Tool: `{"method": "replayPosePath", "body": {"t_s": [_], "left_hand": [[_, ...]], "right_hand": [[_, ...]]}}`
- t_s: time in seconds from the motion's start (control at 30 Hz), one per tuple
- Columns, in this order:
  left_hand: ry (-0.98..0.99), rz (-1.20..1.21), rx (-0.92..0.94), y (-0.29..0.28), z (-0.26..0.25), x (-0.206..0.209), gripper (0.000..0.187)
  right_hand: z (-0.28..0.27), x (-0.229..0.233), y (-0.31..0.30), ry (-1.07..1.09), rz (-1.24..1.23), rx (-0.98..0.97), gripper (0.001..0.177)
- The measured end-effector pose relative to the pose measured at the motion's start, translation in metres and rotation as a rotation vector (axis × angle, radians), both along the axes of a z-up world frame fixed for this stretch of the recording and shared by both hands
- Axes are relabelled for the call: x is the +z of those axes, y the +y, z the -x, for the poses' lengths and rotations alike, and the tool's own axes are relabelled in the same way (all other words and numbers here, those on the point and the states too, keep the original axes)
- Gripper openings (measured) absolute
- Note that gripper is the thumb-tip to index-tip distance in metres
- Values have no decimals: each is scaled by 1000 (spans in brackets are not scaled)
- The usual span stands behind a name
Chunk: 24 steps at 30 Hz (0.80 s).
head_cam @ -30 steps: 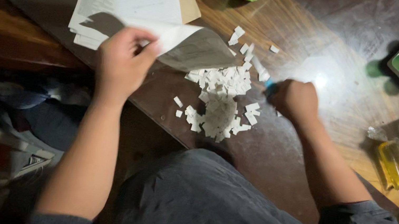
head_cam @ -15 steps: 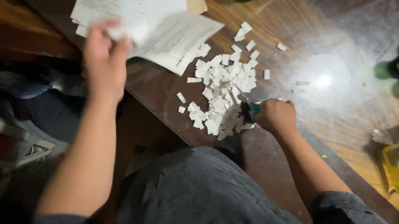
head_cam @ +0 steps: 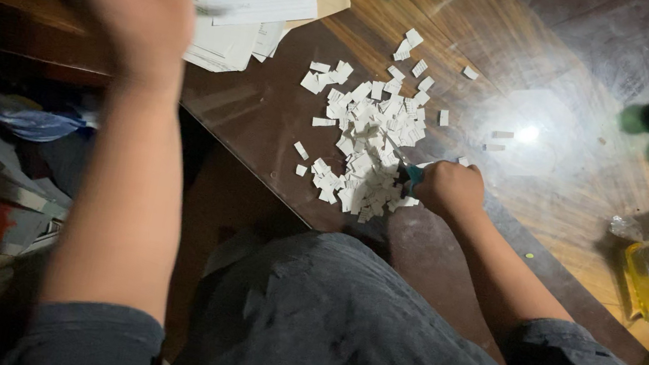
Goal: The person cuts printed paper sheets into small pieces using scissors and places the pieces into a green plastic bag. The person repeatedly picks up paper, cuts it, and transfers the cut pieces into the bag.
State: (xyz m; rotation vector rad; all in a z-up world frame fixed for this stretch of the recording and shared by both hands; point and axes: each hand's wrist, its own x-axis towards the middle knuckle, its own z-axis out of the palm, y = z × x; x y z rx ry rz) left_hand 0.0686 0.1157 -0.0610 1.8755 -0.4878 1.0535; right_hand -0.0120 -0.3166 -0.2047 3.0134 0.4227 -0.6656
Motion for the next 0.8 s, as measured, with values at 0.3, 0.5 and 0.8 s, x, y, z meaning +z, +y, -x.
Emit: {"method": "replayPosePath", "body": {"t_s": [0.3, 0.5, 0.8], "left_hand": [[957, 117, 457, -28, 68, -142, 49], [1142, 686, 466, -13, 66, -181, 55], [1055, 196, 458, -33, 82, -197, 101]], "right_hand": [[7, -3, -4, -17, -49, -23, 29], [9, -12, -7, -26, -16, 8, 37], [4, 10, 5, 30, 73, 23, 55]]}}
